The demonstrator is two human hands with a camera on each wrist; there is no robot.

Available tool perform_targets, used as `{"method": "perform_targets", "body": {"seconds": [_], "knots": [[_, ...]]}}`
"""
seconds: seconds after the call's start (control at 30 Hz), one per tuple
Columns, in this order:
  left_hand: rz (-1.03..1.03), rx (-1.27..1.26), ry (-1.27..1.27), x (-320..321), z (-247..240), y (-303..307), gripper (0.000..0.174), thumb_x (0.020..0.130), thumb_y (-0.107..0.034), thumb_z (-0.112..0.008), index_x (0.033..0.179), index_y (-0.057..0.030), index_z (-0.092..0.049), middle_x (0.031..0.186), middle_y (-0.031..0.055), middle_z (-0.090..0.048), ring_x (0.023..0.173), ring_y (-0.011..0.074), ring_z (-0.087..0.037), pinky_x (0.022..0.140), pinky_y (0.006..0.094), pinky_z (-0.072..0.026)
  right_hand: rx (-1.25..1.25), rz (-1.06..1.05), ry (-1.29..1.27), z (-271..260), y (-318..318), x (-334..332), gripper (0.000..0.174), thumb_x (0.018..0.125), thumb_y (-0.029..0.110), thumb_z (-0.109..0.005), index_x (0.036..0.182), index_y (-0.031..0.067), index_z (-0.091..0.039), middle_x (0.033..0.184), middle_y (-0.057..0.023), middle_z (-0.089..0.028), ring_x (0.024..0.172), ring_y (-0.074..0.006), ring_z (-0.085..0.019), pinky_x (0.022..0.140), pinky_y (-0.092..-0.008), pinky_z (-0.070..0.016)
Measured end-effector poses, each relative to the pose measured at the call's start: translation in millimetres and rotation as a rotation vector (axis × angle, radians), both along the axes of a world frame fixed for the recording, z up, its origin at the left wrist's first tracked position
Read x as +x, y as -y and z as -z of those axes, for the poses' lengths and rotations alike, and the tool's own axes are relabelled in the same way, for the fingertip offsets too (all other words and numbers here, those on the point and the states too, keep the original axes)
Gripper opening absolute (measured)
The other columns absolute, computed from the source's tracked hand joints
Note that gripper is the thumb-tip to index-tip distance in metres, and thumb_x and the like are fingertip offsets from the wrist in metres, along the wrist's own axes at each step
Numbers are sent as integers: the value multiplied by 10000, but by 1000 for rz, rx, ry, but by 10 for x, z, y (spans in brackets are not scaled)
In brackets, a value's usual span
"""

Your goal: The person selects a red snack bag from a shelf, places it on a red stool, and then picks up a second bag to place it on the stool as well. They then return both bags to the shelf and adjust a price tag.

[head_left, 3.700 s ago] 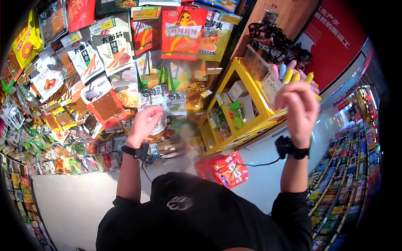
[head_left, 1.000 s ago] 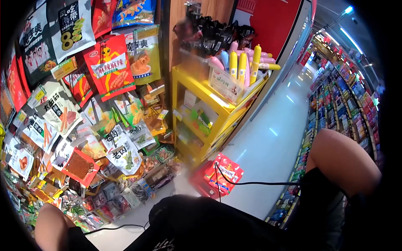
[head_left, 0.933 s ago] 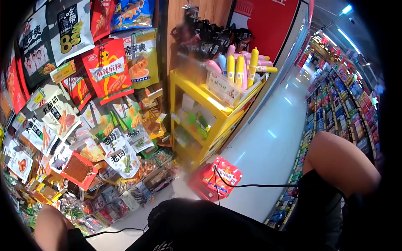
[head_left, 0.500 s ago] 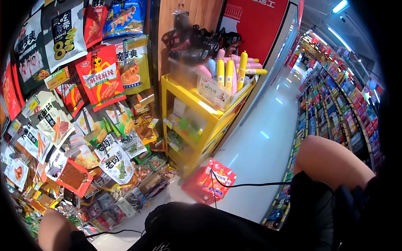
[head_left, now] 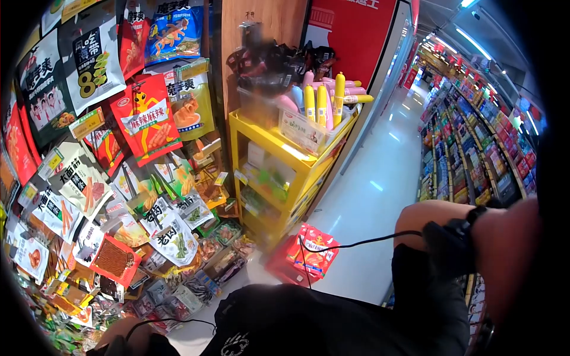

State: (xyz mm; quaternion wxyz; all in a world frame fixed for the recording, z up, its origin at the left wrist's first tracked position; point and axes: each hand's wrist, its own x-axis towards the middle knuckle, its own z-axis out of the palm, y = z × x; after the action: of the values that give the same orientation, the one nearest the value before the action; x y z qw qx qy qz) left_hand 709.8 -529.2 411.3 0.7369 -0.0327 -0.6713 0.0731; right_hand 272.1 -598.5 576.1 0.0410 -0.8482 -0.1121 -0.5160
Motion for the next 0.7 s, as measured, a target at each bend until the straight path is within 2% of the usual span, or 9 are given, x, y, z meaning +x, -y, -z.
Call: {"method": "perform_targets", "body": {"seconds": [0.2,0.27,0.3,0.33,0.4,0.47,0.5,0.6,0.7], "knots": [[329,-183,-62,405,270,-412,430,950,-524,-710,1186,-165,-689,1120,116,-701,1169,364,-681,838,612,-503,17,-61,-1,178,-49,160,245,933,113,-698,688,93,-697,735,38,-733,546,-123,-676,588,-234,-476],[-15,-31,120,39,102,-94,289,942,-385,-698,982,-101,-665,885,122,-670,862,325,-656,648,495,-458,20,-81,-1,231,-54,210,254,931,112,-702,678,94,-699,732,40,-736,541,-120,-677,584,-231,-475],[-359,125,293,-271,65,62,265,934,-247,-685,777,-38,-642,649,128,-640,555,286,-632,458,378,-413,20,-90,-7,251,-50,230,258,931,112,-703,673,95,-700,730,41,-738,539,-119,-677,583,-230,-475],[-395,196,-36,-656,193,173,313,904,-241,-720,690,-47,-601,494,121,-548,421,260,-555,413,357,-384,25,-93,-15,292,-47,245,262,930,112,-705,668,96,-701,729,42,-739,536,-117,-678,581,-229,-474],[-368,391,93,-577,264,174,261,914,-204,-726,758,-3,-672,634,172,-658,540,301,-643,491,406,-469,38,-101,-27,366,-32,292,271,929,111,-708,658,98,-703,725,45,-742,531,-115,-679,578,-226,-474],[-134,371,200,-460,497,433,331,986,-273,-663,788,-13,-715,722,112,-708,582,218,-670,513,291,-513,61,-115,-39,401,-11,316,254,929,115,-706,676,100,-701,729,41,-740,533,-119,-677,577,-231,-475],[-107,383,112,-501,576,514,341,972,-319,-707,795,-28,-725,570,35,-646,414,166,-561,408,283,-410,67,-125,-41,429,29,356,232,930,120,-703,699,101,-698,734,37,-738,537,-125,-675,578,-236,-476],[-25,463,43,-569,699,603,357,959,-328,-713,787,-15,-719,592,51,-657,455,174,-592,430,278,-421,95,-159,-54,518,115,473,167,934,133,-693,770,104,-691,749,24,-729,550,-142,-669,580,-252,-481],[-99,532,106,-572,779,631,173,953,-187,-619,883,-37,-670,526,29,-570,442,161,-530,445,297,-359,128,-190,-61,598,209,574,106,937,146,-684,840,107,-683,764,11,-720,563,-159,-664,582,-268,-486]]}}
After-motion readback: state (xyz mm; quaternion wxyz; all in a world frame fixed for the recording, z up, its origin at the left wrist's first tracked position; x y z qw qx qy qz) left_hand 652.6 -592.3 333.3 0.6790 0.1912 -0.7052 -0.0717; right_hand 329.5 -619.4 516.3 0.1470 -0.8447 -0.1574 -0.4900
